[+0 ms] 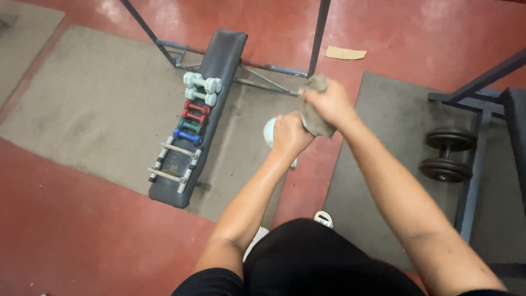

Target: Cleaning various small dumbbells with a cloth in a gym environment.

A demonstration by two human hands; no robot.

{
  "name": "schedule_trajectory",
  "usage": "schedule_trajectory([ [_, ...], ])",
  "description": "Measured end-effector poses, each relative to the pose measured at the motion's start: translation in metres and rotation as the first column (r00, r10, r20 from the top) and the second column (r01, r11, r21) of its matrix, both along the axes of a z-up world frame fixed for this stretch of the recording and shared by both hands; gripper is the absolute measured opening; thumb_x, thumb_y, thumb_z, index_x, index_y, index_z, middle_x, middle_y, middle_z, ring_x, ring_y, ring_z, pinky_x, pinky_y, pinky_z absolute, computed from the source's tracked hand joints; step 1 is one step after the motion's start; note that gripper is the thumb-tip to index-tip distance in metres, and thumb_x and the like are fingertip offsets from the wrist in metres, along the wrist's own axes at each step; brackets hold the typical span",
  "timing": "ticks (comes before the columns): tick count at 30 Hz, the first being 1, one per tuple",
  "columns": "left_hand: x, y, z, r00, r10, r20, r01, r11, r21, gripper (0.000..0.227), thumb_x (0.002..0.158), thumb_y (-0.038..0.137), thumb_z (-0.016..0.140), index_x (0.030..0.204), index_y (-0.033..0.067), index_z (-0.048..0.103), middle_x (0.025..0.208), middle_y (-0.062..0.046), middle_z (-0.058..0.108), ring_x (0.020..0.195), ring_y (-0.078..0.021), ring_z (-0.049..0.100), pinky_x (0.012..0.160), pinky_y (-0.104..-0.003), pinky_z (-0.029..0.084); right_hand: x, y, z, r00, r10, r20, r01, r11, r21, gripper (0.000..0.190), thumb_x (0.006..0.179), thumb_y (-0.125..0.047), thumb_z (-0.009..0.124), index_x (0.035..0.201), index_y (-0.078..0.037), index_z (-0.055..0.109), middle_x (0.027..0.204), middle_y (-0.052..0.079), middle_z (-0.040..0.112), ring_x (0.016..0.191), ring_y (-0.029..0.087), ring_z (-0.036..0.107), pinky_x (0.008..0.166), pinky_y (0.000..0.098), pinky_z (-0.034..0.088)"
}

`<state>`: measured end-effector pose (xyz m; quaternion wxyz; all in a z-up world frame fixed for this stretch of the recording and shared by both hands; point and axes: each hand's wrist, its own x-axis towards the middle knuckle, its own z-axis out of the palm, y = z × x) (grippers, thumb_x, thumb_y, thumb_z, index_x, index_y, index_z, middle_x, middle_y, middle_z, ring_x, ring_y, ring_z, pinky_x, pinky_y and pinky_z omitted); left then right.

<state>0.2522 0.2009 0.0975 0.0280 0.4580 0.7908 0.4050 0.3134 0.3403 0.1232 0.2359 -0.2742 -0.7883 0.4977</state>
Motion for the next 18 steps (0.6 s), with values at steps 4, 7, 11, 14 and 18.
schedule_trajectory([
  [4,-0.001,-0.016,0.020,0.992,-0.041,-0.117,0.058,0.988,0.142,0.023,0.073,0.027,0.079,0.074,0.0051,0.072,0.077,-0.021,0.071,0.075,-0.0435,0.068,0.071,-0.052,0.054,0.001,0.001,0.008,0.988,-0.089,0.126,0.104,0.987,-0.120,0.034,0.095,-0.035,0.074,0.102,-0.001,0.074,0.095,0.012,0.076,0.084,0.019,0.069,0.077,0.0382,0.055],
  [7,-0.004,-0.022,0.009,0.996,-0.004,-0.090,0.016,0.991,0.136,0.021,0.073,0.026,0.079,0.077,0.0064,0.074,0.079,-0.021,0.072,0.076,-0.0442,0.068,0.071,-0.053,0.053,0.007,-0.036,0.016,0.995,-0.103,0.007,0.102,0.994,0.042,0.034,0.094,-0.035,0.073,0.109,-0.004,0.073,0.100,0.013,0.076,0.089,0.022,0.071,0.080,0.0378,0.056],
  [11,-0.013,-0.032,0.007,0.997,0.058,0.045,-0.060,0.998,0.037,0.024,0.068,0.029,0.080,0.077,0.0069,0.075,0.077,-0.022,0.072,0.076,-0.0448,0.069,0.070,-0.053,0.054,0.014,-0.092,0.040,0.984,-0.050,-0.170,0.146,0.777,0.612,0.046,0.076,-0.029,0.085,0.111,-0.003,0.073,0.107,0.020,0.073,0.094,0.038,0.069,0.079,0.0434,0.054],
  [14,-0.016,-0.038,0.010,0.999,0.049,-0.008,-0.049,0.999,0.009,0.022,0.072,0.029,0.078,0.076,0.0073,0.075,0.079,-0.021,0.072,0.076,-0.0451,0.069,0.072,-0.054,0.054,0.005,-0.077,0.048,0.998,-0.028,0.056,0.016,0.979,0.206,0.044,0.077,-0.035,0.084,0.110,-0.008,0.072,0.102,0.011,0.076,0.091,0.025,0.073,0.079,0.0371,0.055],
  [18,-0.024,-0.043,0.014,0.992,0.046,-0.121,-0.042,0.998,0.039,0.025,0.075,0.030,0.078,0.074,0.0060,0.074,0.078,-0.021,0.072,0.074,-0.0445,0.068,0.072,-0.054,0.052,-0.012,-0.049,0.033,0.992,0.095,0.081,-0.083,0.986,-0.145,0.040,0.084,-0.036,0.081,0.108,-0.004,0.076,0.104,0.014,0.078,0.095,0.029,0.071,0.083,0.0390,0.057],
])
